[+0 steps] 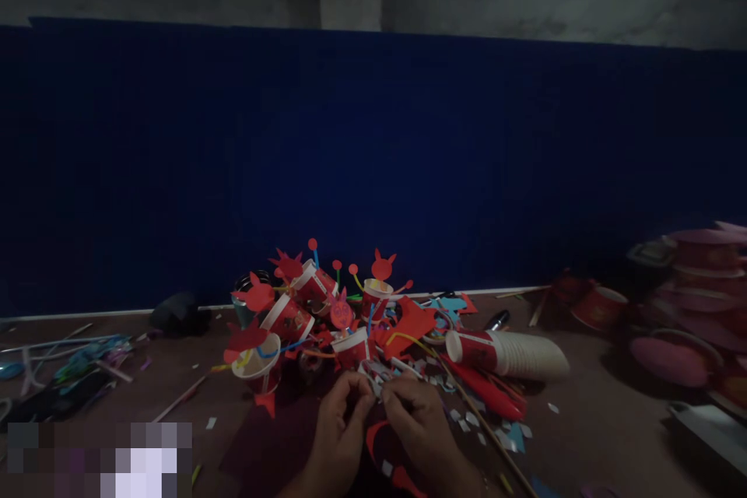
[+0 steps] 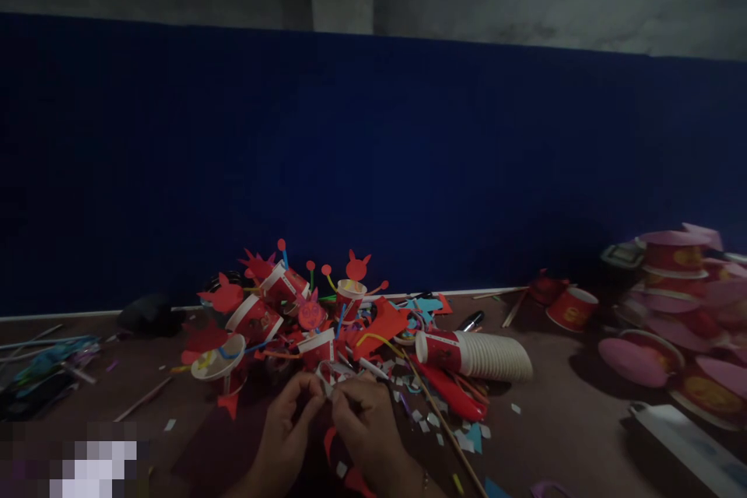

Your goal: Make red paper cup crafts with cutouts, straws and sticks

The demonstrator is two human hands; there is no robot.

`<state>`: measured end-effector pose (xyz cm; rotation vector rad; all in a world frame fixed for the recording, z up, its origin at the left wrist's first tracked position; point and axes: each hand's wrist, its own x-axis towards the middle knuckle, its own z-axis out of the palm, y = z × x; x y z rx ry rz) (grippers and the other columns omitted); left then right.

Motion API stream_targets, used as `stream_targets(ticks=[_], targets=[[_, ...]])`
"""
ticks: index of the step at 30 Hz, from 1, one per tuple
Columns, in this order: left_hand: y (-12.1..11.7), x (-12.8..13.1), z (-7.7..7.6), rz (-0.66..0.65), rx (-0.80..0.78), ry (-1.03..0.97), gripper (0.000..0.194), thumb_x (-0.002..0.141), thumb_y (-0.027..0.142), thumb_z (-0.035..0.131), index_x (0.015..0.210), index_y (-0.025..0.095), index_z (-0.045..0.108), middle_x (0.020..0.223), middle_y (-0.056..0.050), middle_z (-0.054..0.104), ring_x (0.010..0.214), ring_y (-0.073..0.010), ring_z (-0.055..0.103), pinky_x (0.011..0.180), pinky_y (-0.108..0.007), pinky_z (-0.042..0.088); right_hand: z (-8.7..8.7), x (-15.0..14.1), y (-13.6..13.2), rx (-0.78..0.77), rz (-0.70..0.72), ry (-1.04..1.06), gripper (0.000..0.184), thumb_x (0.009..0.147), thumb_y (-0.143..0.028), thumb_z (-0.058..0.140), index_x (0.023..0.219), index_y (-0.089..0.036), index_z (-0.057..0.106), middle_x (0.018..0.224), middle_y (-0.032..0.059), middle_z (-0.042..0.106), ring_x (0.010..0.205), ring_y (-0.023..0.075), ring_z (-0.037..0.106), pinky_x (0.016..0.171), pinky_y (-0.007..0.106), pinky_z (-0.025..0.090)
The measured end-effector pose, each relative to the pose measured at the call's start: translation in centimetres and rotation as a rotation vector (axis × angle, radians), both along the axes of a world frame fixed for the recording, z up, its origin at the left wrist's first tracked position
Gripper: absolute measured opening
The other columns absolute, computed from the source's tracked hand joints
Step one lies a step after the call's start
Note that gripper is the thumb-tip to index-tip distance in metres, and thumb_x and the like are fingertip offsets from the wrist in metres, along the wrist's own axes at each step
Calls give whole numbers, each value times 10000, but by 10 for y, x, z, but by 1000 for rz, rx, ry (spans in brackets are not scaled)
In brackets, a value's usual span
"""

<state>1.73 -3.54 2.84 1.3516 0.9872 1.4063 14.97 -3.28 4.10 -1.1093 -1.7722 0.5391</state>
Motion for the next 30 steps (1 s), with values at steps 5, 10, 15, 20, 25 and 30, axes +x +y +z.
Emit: stream_targets(ticks=[5, 10, 15, 20, 25, 30], targets=[[4, -1, 3, 22, -242, -323, 211, 746, 373, 633, 731, 195, 523, 599, 62, 430, 529, -73, 393, 512, -161, 355, 3, 15, 14, 63, -243, 3, 334, 878, -284, 401, 608, -181, 569, 555, -9, 555, 531, 136, 490, 536, 240, 374], [7, -1, -1, -58, -454, -608, 243, 756, 419, 618, 811, 192, 549, 618, 55, 468, 527, -47, 445, 491, -132, 353, -15, 29, 32, 96, -327, -472, 241, 864, -183, 413, 714, -187, 601, 672, 57, 652, 657, 213, 588, 679, 335, 386], [8, 0, -2, -122, -409, -592, 262, 818, 440, 520, 804, 180, 553, 558, 66, 423, 434, -33, 348, 403, -137, 259, -27, 30, 30, 96, -445, -751, 143, 715, -49, 529, 710, -153, 627, 721, 141, 648, 746, 283, 589, 721, 416, 372], [6, 2, -1, -87, -390, -550, 256, 823, 425, 513, 773, 179, 566, 602, 46, 464, 518, -65, 423, 486, -160, 347, 2, 16, 16, 117, -255, -400, 117, 801, -180, 524, 888, -213, 595, 909, 74, 626, 899, 257, 551, 812, 420, 376], [7, 2, -5, -72, -328, -407, 306, 778, 475, 539, 737, 176, 588, 668, 10, 543, 645, -131, 507, 635, -240, 427, 12, 5, 10, -34, -5, 12, 48, 819, -192, 508, 809, -206, 553, 901, 37, 578, 860, 182, 556, 768, 298, 453], [8, 3, -10, -111, -304, -379, 315, 775, 473, 542, 711, 167, 580, 668, 3, 555, 641, -141, 513, 632, -256, 431, 5, 3, 4, 21, 53, 38, 73, 828, -167, 485, 778, -206, 522, 976, 68, 550, 935, 200, 531, 822, 329, 444]])
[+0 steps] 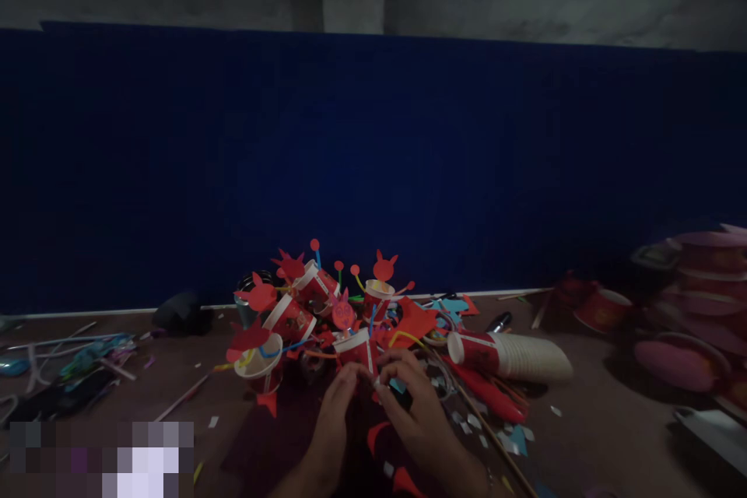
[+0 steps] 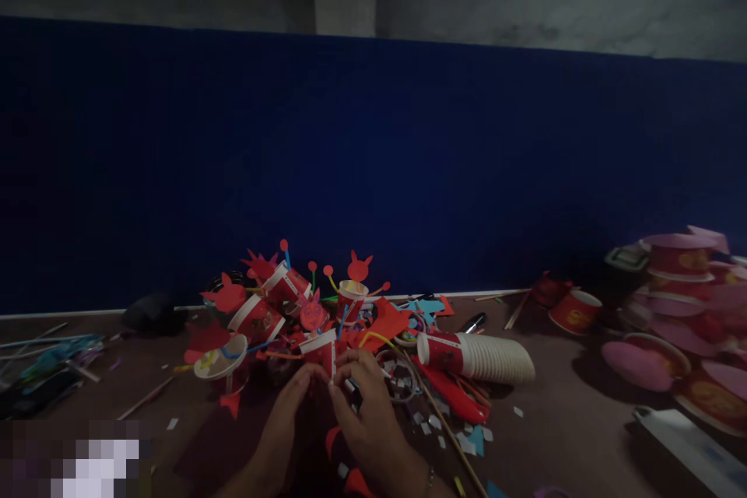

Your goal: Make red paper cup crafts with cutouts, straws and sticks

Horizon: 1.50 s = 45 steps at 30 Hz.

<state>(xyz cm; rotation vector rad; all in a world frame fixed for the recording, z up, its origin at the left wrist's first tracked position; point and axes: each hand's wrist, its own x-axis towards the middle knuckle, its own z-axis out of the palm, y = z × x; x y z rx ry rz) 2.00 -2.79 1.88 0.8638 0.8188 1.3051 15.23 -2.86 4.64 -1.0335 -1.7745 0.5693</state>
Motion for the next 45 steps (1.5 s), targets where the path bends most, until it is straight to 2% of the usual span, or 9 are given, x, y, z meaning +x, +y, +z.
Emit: stream_targets(ticks=[5, 9, 14, 20, 25, 31, 34, 38, 45], targets=[[1, 1, 1, 19, 18, -63, 264, 816, 440, 513, 828, 195, 613, 728, 13, 596, 694, -141, 543, 663, -249, 444, 0, 1, -9, 117, 29, -61, 89, 820, -126, 461, 828, -210, 490, 983, 73, 521, 954, 206, 510, 829, 348, 428], [1, -4, 1, 160, 20, 46, 441, 816, 480, 489, 1179, 236, 545, 1017, -45, 653, 1075, -220, 524, 834, -284, 449, -2, -1, -9, 202, 5, -74, 112, 823, -111, 451, 849, -218, 470, 959, 66, 541, 922, 203, 522, 802, 347, 430], [0, -4, -10, 62, 100, 124, 499, 807, 456, 510, 1254, 234, 498, 1312, -55, 521, 1215, -246, 441, 970, -338, 396, -9, -6, -7, 237, -64, -123, 194, 795, -125, 499, 960, -224, 476, 897, 49, 583, 842, 203, 542, 750, 338, 445], [0, 1, -12, -9, 77, 108, 531, 800, 523, 483, 1232, 215, 500, 987, -82, 673, 876, -221, 618, 765, -332, 492, -16, -4, -5, 334, -136, -151, 160, 793, -97, 485, 886, -223, 453, 815, 31, 562, 748, 188, 530, 702, 345, 420], [1, 5, -7, -55, -2, 8, 313, 705, 401, 674, 913, 179, 602, 696, -7, 630, 591, -123, 566, 541, -219, 432, -15, 1, -1, 496, -283, -154, 259, 769, -81, 543, 960, -226, 446, 831, 30, 589, 770, 202, 540, 719, 373, 395], [4, 6, -7, -41, -109, -185, 306, 608, 286, 774, 847, 163, 629, 725, -25, 669, 626, -133, 598, 588, -234, 454, -13, 1, -3, 388, -181, -278, 185, 779, -69, 496, 871, -229, 490, 804, 19, 602, 750, 186, 542, 719, 364, 379], [6, 4, -5, -61, -129, -228, 298, 634, 291, 756, 883, 169, 647, 734, -28, 680, 635, -143, 615, 597, -246, 467, -11, 1, -3, 308, -133, -162, 170, 791, -108, 508, 917, -221, 497, 851, 33, 587, 803, 192, 535, 744, 352, 401], [7, 2, -1, -23, -170, -259, 285, 609, 279, 775, 848, 156, 678, 731, -35, 692, 635, -129, 616, 615, -225, 465, -2, 4, 2, 22, -60, 34, 56, 853, -203, 471, 830, -215, 520, 976, 52, 546, 954, 195, 514, 825, 324, 419], [6, 1, -3, -68, -159, -187, 310, 620, 292, 768, 892, 159, 698, 809, -73, 711, 718, -162, 627, 672, -246, 458, 6, 7, 6, -149, -3, -20, 127, 859, -244, 470, 758, -214, 541, 1101, 59, 498, 1090, 210, 464, 932, 346, 372]])
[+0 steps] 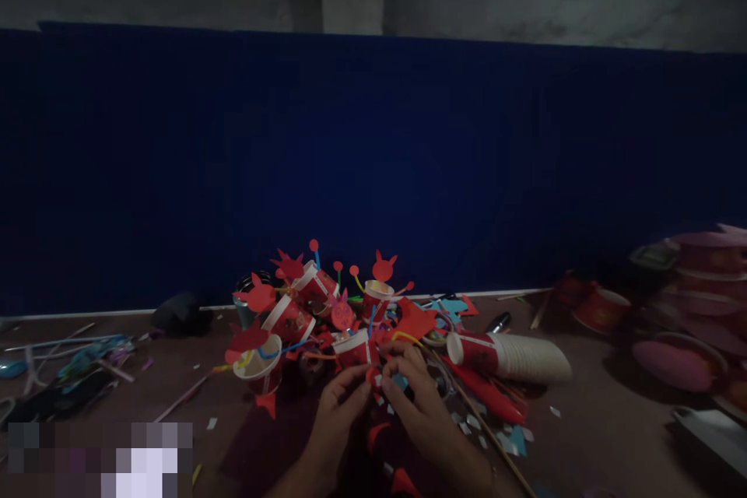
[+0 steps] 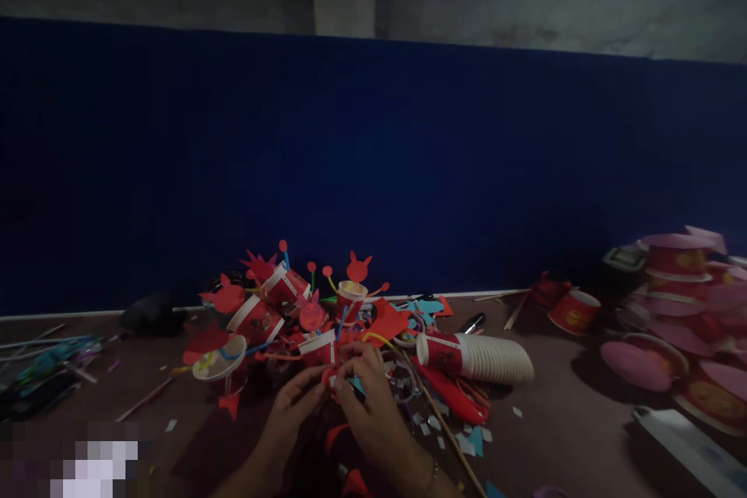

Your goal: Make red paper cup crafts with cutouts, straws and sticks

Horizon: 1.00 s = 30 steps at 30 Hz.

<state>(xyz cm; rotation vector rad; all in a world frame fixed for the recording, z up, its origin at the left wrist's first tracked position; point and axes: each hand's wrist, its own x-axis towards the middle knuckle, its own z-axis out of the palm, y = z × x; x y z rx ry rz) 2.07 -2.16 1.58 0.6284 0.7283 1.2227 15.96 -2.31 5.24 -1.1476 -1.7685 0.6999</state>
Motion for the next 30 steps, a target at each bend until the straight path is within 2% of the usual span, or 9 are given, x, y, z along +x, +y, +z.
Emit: stream_targets(ticks=[5, 12, 18, 22, 27, 30], targets=[[2, -1, -6, 15, -3, 90, 310, 588, 294, 785, 853, 147, 719, 756, -61, 705, 637, -132, 598, 605, -224, 447, -2, 1, 0, 44, -12, -93, 97, 848, -218, 477, 771, -217, 536, 1091, 64, 500, 1089, 221, 456, 933, 376, 366], [2, -1, -2, 30, -20, 179, 301, 534, 359, 800, 725, 139, 723, 561, 0, 636, 456, -75, 494, 463, -184, 378, 1, 3, 1, 93, 8, -161, 99, 844, -181, 474, 760, -211, 519, 1060, 65, 509, 1069, 214, 463, 915, 376, 379], [3, -2, -7, 33, 38, 221, 268, 576, 344, 775, 739, 139, 716, 625, -21, 670, 551, -112, 562, 552, -210, 427, 4, 2, 2, 182, -14, -245, 106, 808, -131, 492, 737, -203, 524, 1024, 75, 538, 1008, 223, 492, 855, 377, 404], [2, -1, -1, 65, 76, 338, 265, 573, 351, 765, 721, 136, 723, 661, -36, 686, 608, -143, 585, 590, -225, 443, 4, 1, 1, 239, -84, -316, 117, 774, -109, 518, 700, -200, 522, 985, 70, 550, 967, 230, 502, 809, 371, 399], [2, -3, 4, 104, 78, 374, 234, 571, 337, 759, 702, 146, 726, 617, -24, 681, 571, -137, 579, 569, -222, 444, 0, 1, 1, 207, -213, -333, 55, 768, -195, 579, 731, -201, 540, 912, 63, 571, 891, 241, 508, 780, 388, 382], [2, -4, 3, 95, 99, 384, 237, 595, 344, 747, 720, 144, 726, 638, -32, 688, 580, -134, 584, 573, -219, 449, 2, 2, 4, 109, -195, -240, 88, 749, -237, 611, 808, -196, 561, 885, 59, 578, 869, 235, 516, 779, 377, 392]])
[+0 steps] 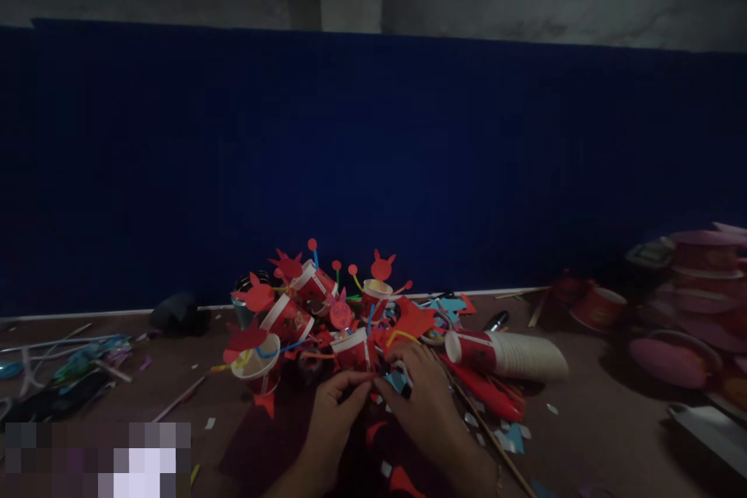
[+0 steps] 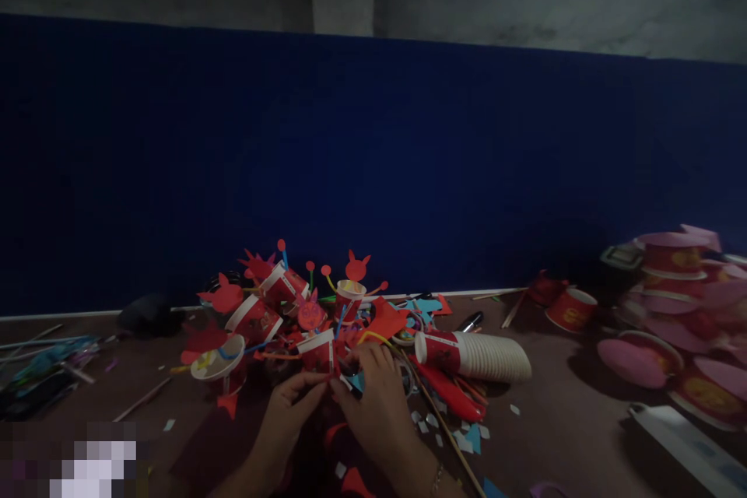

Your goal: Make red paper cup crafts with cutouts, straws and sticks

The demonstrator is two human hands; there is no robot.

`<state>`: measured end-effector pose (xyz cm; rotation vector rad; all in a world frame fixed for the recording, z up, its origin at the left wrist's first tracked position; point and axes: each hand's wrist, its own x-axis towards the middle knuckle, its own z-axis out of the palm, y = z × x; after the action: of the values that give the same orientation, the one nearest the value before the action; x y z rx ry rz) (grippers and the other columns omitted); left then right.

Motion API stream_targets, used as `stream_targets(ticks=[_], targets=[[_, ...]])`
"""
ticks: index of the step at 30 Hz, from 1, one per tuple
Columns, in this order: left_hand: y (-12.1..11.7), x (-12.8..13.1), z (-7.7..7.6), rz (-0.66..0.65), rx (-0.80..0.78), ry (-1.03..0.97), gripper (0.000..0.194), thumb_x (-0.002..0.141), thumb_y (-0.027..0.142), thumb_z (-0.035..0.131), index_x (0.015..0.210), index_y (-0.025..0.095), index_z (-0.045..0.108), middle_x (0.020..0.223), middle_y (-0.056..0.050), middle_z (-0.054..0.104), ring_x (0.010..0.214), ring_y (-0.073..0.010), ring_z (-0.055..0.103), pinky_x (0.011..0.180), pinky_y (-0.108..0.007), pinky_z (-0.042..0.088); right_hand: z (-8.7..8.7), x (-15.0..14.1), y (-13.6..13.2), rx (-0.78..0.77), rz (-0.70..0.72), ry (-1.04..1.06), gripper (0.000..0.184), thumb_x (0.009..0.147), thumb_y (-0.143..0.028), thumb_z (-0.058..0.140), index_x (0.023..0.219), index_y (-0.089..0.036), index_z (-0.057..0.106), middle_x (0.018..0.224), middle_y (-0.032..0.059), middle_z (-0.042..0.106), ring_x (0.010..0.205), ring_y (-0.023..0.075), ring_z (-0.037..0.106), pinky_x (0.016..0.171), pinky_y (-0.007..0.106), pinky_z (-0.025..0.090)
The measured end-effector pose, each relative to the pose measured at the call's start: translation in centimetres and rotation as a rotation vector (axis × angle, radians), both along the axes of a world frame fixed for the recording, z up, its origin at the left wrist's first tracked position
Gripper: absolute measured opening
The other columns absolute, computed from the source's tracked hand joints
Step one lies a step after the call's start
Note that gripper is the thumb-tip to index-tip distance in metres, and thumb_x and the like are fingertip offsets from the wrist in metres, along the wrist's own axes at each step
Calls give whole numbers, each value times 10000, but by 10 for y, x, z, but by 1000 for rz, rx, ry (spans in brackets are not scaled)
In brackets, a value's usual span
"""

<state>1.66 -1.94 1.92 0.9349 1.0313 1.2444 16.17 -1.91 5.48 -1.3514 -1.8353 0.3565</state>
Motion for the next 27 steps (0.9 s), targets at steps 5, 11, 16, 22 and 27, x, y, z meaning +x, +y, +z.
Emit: stream_targets(ticks=[5, 11, 16, 22, 27], targets=[[1, 1, 0, -42, -17, -84, 343, 560, 356, 781, 809, 148, 672, 615, -12, 664, 537, -111, 564, 542, -208, 441, 6, 0, 2, -221, 195, 257, 109, 771, -224, 551, 675, -184, 581, 895, 60, 582, 872, 199, 551, 788, 314, 417], [-2, 5, 5, -80, -18, 28, 329, 560, 414, 756, 586, 142, 574, 461, 64, 486, 432, -55, 384, 437, -166, 306, -2, -2, 3, -229, 192, 401, 115, 755, -254, 565, 662, -190, 584, 848, 39, 590, 828, 185, 558, 759, 293, 426], [-3, 4, 7, -36, 83, 135, 260, 635, 359, 687, 568, 144, 556, 500, 59, 452, 482, -70, 363, 471, -176, 297, -7, -4, 4, -218, 169, 397, 173, 775, -277, 546, 630, -189, 580, 769, 26, 584, 763, 181, 559, 711, 294, 433], [-3, 3, 6, -15, 104, 175, 198, 649, 310, 650, 576, 150, 559, 510, 51, 458, 494, -81, 367, 486, -184, 312, -8, -5, 3, -168, 112, 340, 54, 777, -224, 537, 748, -189, 566, 743, 9, 598, 708, 166, 566, 655, 271, 447], [-4, 3, 4, 26, 92, 165, 162, 644, 285, 638, 578, 154, 570, 523, 45, 479, 511, -90, 395, 505, -185, 340, -10, -4, -2, 184, 84, 38, 74, 801, -174, 541, 762, -206, 595, 822, 32, 604, 807, 192, 550, 742, 329, 413]])
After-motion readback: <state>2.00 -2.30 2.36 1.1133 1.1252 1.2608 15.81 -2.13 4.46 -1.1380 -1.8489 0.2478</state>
